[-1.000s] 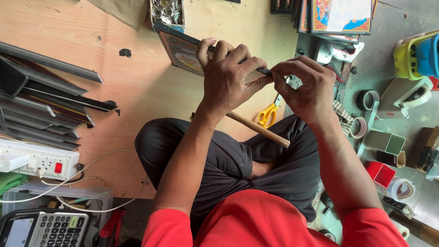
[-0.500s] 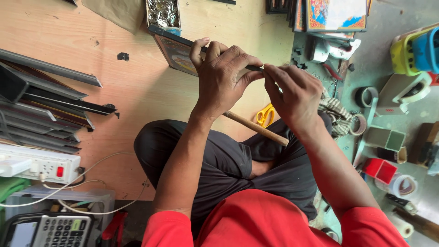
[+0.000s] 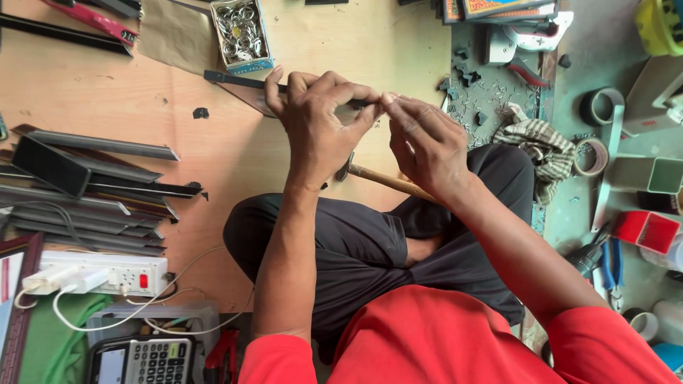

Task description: The person sits on the floor assembling a picture frame. They fit the backing board into the frame, press corner clips into place, hammer a fastener, drill a screw with a cordless drill, measure the top edge with a metal ruler, and attach a metal hanging ring to the frame back.

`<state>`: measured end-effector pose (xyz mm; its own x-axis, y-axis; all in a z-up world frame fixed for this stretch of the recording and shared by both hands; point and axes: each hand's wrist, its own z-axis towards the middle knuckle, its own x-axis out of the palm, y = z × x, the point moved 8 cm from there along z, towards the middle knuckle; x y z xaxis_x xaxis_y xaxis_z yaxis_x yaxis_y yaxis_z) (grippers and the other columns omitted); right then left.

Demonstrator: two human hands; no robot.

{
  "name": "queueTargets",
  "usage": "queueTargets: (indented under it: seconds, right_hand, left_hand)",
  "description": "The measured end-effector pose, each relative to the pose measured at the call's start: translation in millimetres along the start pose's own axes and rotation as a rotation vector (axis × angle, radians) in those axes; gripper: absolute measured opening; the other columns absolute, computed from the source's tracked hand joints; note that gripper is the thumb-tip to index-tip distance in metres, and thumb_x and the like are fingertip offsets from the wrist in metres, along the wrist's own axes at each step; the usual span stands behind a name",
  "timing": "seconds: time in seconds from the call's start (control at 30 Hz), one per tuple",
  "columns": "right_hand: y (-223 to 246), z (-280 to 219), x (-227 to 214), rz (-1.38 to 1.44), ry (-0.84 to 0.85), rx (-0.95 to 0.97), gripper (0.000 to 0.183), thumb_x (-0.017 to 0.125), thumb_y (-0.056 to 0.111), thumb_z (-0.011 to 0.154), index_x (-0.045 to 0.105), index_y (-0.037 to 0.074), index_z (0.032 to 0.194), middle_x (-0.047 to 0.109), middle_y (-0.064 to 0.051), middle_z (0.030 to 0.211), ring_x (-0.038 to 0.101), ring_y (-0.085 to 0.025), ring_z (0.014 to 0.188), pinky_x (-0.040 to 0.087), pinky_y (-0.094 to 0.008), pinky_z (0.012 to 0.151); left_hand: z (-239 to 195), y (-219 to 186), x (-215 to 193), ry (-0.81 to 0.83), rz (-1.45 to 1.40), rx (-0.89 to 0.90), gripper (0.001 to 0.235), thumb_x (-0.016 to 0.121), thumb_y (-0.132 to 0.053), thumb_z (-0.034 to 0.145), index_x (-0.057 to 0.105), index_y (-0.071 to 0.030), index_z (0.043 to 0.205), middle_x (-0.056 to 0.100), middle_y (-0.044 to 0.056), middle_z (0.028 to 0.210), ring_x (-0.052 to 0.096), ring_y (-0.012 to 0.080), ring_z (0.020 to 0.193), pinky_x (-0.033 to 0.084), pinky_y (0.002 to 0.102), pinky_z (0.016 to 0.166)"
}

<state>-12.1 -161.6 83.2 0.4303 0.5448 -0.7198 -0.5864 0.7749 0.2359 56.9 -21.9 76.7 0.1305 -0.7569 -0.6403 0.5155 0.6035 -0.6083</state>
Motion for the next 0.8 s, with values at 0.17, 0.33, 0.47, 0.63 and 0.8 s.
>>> queueTargets:
  seconds: [0.17, 0.33, 0.47, 0.63, 0.8]
  right_hand:
    - [-23, -58, 21, 0.199, 0.063, 0.286, 0.063, 0.072, 0.002, 0.098, 0.043, -0.004, 0.154, 0.064, -0.017, 0.139, 0.068, -0.029, 0.124, 0.059, -0.039, 0.095]
    - [-39, -185, 106, -0.240, 0.757, 0.317, 0.061, 0.072, 0.027, 0.075, 0.064, 0.016, 0.135, 0.066, -0.011, 0.114, 0.065, -0.031, 0.107, 0.055, -0.047, 0.086]
    - [-60, -182, 59, -0.205, 0.802, 0.485, 0.036, 0.064, 0.016, 0.092, 0.067, 0.020, 0.127, 0.067, -0.009, 0.111, 0.068, -0.029, 0.105, 0.057, -0.042, 0.082]
    - [-74, -137, -47, 0.033, 0.382, 0.728, 0.023, 0.063, 0.014, 0.103, 0.064, 0.010, 0.126, 0.070, -0.015, 0.108, 0.069, -0.037, 0.097, 0.056, -0.045, 0.080]
    - [-34, -72, -101, 0.042, 0.140, 0.557, 0.038, 0.064, 0.006, 0.105, 0.058, 0.008, 0.142, 0.067, -0.016, 0.105, 0.068, -0.034, 0.088, 0.053, -0.043, 0.076]
  left_hand:
    - [0, -2, -2, 0.014, 0.015, -0.028, 0.010, 0.089, -0.033, 0.082, 0.080, -0.030, 0.084, 0.068, -0.014, 0.086, 0.052, 0.0156, 0.101, 0.013, 0.052, 0.119]
    - [3, -2, 2, 0.034, 0.023, -0.018, 0.009, 0.088, -0.031, 0.083, 0.079, -0.030, 0.084, 0.069, -0.015, 0.086, 0.053, 0.0135, 0.101, 0.012, 0.051, 0.119]
    - [-1, 1, 2, 0.048, 0.044, -0.032, 0.008, 0.088, -0.031, 0.083, 0.080, -0.030, 0.086, 0.068, -0.015, 0.087, 0.052, 0.0137, 0.102, 0.012, 0.051, 0.119]
    - [4, 2, 6, 0.079, 0.046, -0.029, 0.008, 0.087, -0.031, 0.085, 0.080, -0.029, 0.087, 0.068, -0.014, 0.087, 0.052, 0.0142, 0.102, 0.011, 0.051, 0.119]
    - [7, -3, 4, 0.097, 0.042, -0.049, 0.008, 0.087, -0.032, 0.086, 0.080, -0.029, 0.087, 0.068, -0.014, 0.085, 0.052, 0.0143, 0.103, 0.010, 0.050, 0.118]
